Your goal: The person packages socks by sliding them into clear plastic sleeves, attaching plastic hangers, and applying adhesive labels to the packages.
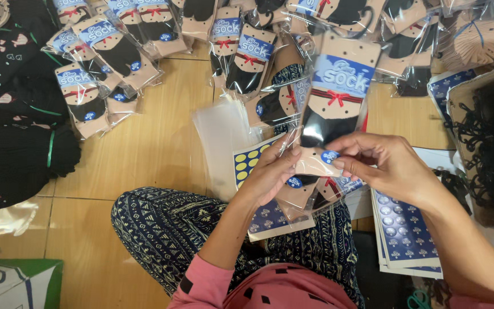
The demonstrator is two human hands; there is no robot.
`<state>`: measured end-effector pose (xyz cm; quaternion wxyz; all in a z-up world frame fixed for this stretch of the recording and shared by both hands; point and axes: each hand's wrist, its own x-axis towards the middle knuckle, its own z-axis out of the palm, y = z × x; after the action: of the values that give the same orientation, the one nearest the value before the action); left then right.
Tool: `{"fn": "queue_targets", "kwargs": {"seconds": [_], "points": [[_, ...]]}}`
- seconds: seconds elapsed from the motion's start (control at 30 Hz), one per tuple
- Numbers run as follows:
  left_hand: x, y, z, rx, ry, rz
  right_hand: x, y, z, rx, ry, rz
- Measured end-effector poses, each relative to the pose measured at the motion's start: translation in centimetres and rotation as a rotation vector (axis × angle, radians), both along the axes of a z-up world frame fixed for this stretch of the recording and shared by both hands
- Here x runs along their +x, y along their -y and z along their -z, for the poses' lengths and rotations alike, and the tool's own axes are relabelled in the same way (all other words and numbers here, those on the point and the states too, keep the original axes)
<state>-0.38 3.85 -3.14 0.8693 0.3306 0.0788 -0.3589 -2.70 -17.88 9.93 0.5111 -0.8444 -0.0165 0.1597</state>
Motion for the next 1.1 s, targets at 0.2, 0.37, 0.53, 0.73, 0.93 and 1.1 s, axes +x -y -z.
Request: {"fn": "queue_targets", "kwargs": {"seconds": [0.2, 0.37, 0.53, 0.73, 0.93, 1.1], "points": [[-0.3, -0.9, -1.8, 0.211, 0.361, 0.029, 1.4, -1.4, -1.5, -0.145, -0.118, -0.068], [-0.1, -1.3, -1.1, 0.116, 0.376, 0.008, 1.7, -3.1, -3.9, -0.546, -0.22, 0.065], [1.2, -1.5, -1.4, 0.138, 0.565, 0.155, -1.9, 0.4, 4.1, 0.147, -0.048, 0.341], [1.2, -0.4, -0.4, 0.208, 0.667, 0.164, -5.4, -2.7, 5.7, 0.485, 0.07, 0.734], [-0.7, 0.0, 0.0, 0.079, 0.483, 0.069, -6.0, -3.5, 3.8, -0.141, 0.584, 0.503], [-1.4, -0.2, -4.5, 0.06, 0.354, 0.085, -5.0, -3.5, 2.9, -0.334, 0.533, 0.297]]}}
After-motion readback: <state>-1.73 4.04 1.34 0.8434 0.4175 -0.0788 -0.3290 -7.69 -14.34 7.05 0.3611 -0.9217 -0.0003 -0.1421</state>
